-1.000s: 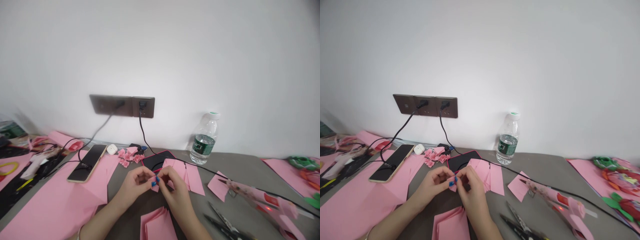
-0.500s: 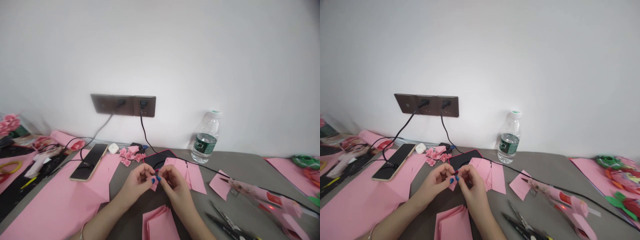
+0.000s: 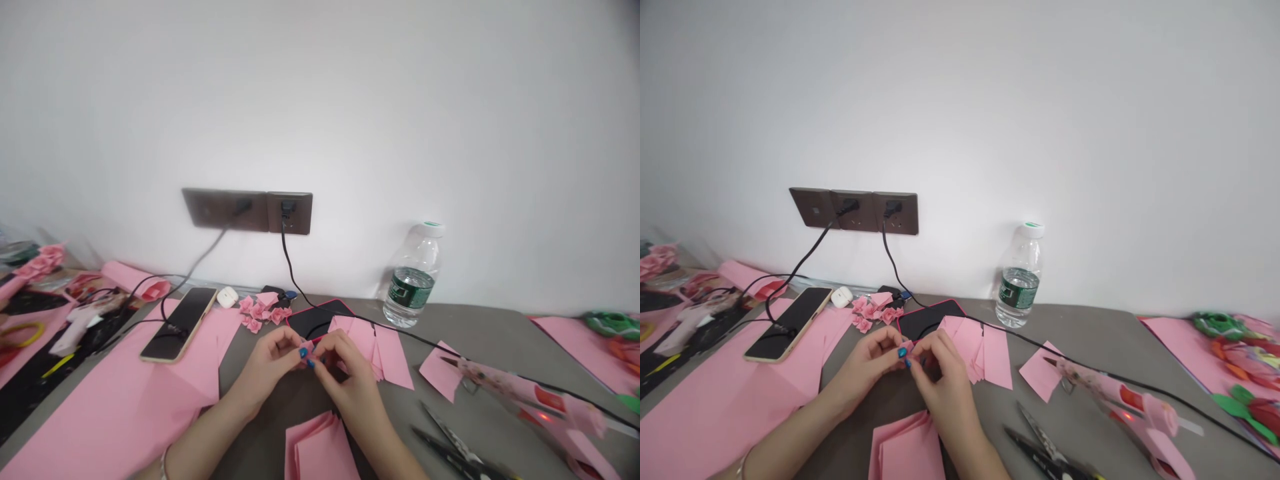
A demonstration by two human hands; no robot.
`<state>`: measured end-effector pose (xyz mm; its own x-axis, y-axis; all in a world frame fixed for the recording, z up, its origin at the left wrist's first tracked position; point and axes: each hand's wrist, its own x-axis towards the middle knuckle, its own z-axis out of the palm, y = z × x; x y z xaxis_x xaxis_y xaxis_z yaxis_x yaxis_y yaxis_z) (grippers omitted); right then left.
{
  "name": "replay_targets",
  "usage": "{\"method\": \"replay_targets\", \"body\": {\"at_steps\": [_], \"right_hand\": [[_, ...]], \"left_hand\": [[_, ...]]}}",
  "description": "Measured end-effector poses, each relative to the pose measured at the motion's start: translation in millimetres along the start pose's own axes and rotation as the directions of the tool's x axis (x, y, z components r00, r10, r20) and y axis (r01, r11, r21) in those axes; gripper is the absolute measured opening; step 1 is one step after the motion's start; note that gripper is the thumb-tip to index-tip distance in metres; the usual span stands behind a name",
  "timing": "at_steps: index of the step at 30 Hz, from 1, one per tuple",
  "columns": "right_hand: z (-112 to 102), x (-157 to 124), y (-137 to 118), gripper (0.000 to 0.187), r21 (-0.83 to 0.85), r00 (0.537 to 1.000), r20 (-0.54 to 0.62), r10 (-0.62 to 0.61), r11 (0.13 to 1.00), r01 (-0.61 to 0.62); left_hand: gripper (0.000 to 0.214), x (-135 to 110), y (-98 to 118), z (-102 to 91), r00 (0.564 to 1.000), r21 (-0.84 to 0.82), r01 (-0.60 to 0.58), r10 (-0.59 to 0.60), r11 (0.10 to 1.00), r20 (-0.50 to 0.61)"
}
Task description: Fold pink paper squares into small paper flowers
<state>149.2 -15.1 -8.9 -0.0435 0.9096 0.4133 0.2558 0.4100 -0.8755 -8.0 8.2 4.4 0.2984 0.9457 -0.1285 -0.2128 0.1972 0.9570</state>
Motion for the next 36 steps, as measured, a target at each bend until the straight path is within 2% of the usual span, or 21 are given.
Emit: {"method": "replay_targets", "body": {"at_steps": [3,7,13,20,27,36], "right_hand": [[-0.1,0.9,2.0,0.012,0.008,1.000,-0.006,0.007,1.000,-0.007],[-1.4,1.5,1.5,0.013,0.003,1.000,0.000,-0.008,1.000,0.008],[-2.9,0.4,-2.3,0.017,-0.079,0.994,-0.007,-0.105,0.991,0.104],[-2.2,-1.7,-0.8,0.018,-0.152,0.992,0.006,-0.125,0.980,0.124],[-3.5,-1.0,-3.8,0.020,-0.143,0.984,0.045,-0.173,0.974,0.177],[-4.0,-0.9,0.3,0.023,-0.177,0.971,0.039,-0.236,0.955,0.239]], "left_hand": [[0.028,0.4,-0.4,-0.5,0.999,-0.010,0.042,-0.042,0.999,0.020],[0.028,0.5,-0.4,0.3,0.999,-0.044,0.040,-0.040,0.998,-0.002],[0.033,0.5,1.4,1.7,0.997,-0.067,0.058,-0.061,0.996,-0.057],[0.028,1.6,-2.8,-2.8,1.000,-0.023,-0.009,0.010,1.000,0.021],[0.029,0.8,-0.8,-1.3,0.999,-0.060,0.028,-0.030,0.998,-0.026],[0.028,0.8,3.4,1.6,0.996,-0.146,0.060,-0.068,0.987,-0.051]]}}
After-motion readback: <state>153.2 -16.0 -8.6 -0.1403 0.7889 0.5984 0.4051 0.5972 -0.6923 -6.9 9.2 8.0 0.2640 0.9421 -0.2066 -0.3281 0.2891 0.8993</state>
